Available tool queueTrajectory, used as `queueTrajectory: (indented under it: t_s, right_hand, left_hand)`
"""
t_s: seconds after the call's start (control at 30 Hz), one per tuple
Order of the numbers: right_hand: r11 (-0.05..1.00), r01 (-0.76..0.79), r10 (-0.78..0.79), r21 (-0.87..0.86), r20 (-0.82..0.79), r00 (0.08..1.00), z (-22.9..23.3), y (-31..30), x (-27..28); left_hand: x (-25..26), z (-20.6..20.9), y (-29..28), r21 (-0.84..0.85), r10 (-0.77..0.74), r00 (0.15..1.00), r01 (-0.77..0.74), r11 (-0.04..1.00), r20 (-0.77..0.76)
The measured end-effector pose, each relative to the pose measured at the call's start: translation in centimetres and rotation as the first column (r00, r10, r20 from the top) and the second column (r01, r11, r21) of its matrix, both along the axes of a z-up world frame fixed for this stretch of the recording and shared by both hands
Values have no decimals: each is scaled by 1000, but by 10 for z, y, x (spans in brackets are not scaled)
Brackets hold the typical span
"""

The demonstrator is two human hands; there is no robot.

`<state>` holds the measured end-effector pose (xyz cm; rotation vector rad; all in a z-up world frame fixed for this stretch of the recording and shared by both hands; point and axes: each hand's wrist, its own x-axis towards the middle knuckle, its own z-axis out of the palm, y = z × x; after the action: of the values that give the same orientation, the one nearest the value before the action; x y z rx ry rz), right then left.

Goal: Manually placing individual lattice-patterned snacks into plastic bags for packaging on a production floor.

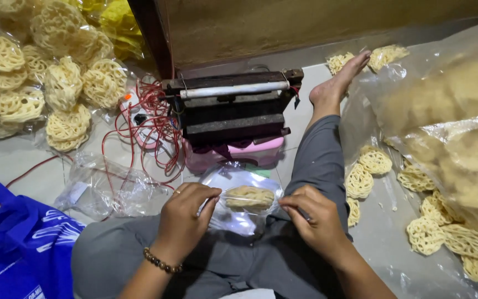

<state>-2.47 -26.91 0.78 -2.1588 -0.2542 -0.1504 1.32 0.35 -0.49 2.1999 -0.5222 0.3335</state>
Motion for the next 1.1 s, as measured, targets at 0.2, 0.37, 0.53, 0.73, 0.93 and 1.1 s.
queueTrajectory:
  t_s: [0.2, 0.37, 0.53, 0.73, 0.93, 1.1]
  right_hand:
    - [964, 98, -104, 247, 11, 995, -18, -2, 85]
    - [400, 440, -127, 804, -427, 895, -76, 6, 178]
    - [369, 550, -261, 749, -484, 835, -88, 24, 206]
    - [357, 606, -331, 711, -510, 794, -95, 29, 212]
    - [355, 599, -340, 717, -498, 798, -98, 25, 217]
    - [363, 595, -340, 717, -492, 801, -100, 22, 218]
  left_hand:
    - [64, -19, -13, -260, -116, 988, 86, 962, -103]
    - [119, -22, -50, -774, -167, 833, -389, 500, -527]
    - [154, -59, -68, -743, -118, 737, -640, 196, -666]
    - [164, -69, -68, -725, -104, 717, -679, 114, -689]
    - [166, -72, -68, -722, -129, 710, -685, 100, -692]
    - [167, -72, -68, -722, -137, 709, -687, 84, -691]
